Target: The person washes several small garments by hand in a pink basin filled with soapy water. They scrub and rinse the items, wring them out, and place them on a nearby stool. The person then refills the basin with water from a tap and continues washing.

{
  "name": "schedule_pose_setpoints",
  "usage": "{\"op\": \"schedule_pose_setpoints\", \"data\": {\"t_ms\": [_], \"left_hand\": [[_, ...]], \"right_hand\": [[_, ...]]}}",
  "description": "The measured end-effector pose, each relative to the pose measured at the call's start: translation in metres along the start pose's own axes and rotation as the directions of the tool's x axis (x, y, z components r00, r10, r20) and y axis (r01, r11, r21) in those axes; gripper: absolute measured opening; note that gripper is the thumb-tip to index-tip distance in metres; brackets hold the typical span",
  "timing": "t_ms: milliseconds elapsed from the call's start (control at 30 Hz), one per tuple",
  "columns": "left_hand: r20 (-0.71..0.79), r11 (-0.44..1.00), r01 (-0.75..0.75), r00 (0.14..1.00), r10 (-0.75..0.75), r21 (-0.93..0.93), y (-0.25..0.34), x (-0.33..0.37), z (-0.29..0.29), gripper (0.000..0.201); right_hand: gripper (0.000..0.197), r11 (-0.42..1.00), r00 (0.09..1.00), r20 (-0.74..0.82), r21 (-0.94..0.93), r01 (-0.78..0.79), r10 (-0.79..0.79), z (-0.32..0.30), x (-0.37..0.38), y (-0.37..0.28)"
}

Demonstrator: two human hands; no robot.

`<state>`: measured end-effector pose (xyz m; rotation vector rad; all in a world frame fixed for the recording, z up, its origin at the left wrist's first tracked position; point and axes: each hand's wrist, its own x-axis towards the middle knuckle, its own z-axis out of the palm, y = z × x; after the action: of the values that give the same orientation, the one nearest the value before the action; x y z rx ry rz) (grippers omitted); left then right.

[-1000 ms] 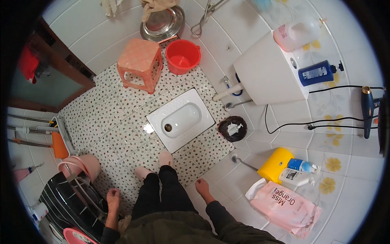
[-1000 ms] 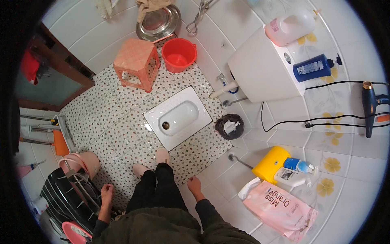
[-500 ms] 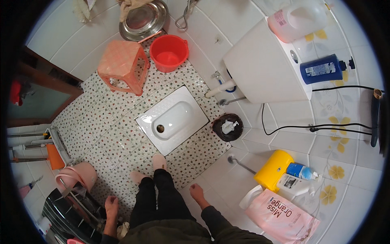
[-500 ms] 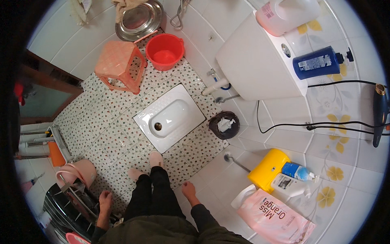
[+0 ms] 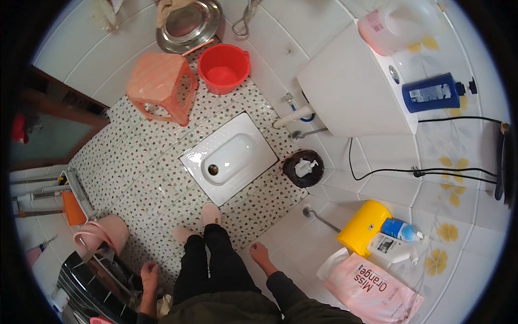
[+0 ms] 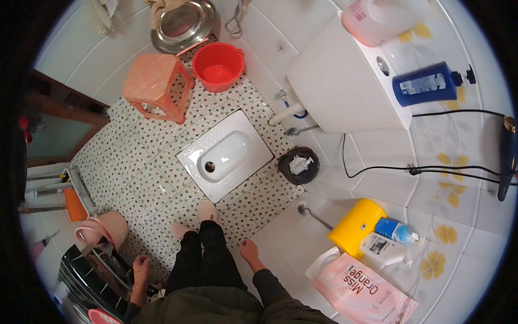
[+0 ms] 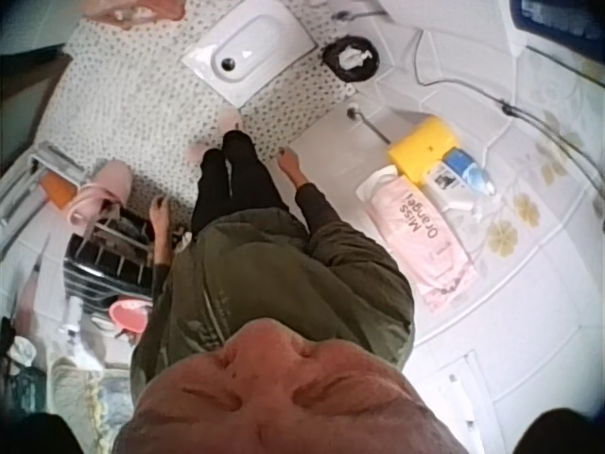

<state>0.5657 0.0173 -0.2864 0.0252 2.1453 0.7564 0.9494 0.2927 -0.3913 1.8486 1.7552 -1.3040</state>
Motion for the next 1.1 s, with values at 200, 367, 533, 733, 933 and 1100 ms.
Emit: {"op": "schedule_pose_setpoints", "data": {"t_ms": [200,367,533,733,933,1100], "left_hand": [[-0.019,0.913,0.180,0.979,-0.201,-0.367,0.029,-0.039,-0.007,0.014],[-0.193,0.908,0.073,0.967,-0.165,-0.412,0.056,-0.072,-0.049,0.010],[-0.385,0.771,-0.204,0.921,-0.057,-0.604,0.049,-0.105,-0.117,0.013],[-0.723,0.487,-0.569,0.657,-0.215,-0.662,0.017,-0.180,-0.204,0.014],[-0.759,0.415,-0.694,0.300,-0.578,-0.589,-0.112,-0.220,-0.261,0.015],[-0.619,0.533,-0.349,0.211,-0.757,-0.771,-0.214,-0.235,-0.252,0.036]], "right_hand": [[0.027,0.986,0.994,0.050,-0.130,0.100,-0.094,-0.009,0.017,-0.046],[0.030,0.950,0.947,0.241,-0.176,0.259,-0.213,-0.003,0.060,-0.110],[0.015,0.947,0.882,0.346,0.082,0.312,-0.320,0.038,0.066,-0.235],[0.023,0.743,0.575,0.514,0.208,0.637,-0.637,0.120,-0.101,-0.434],[0.016,0.442,0.052,0.725,0.359,0.822,-0.686,0.258,-0.330,-0.511],[0.016,0.254,-0.277,0.812,0.452,0.855,-0.513,0.348,-0.470,-0.484]]}}
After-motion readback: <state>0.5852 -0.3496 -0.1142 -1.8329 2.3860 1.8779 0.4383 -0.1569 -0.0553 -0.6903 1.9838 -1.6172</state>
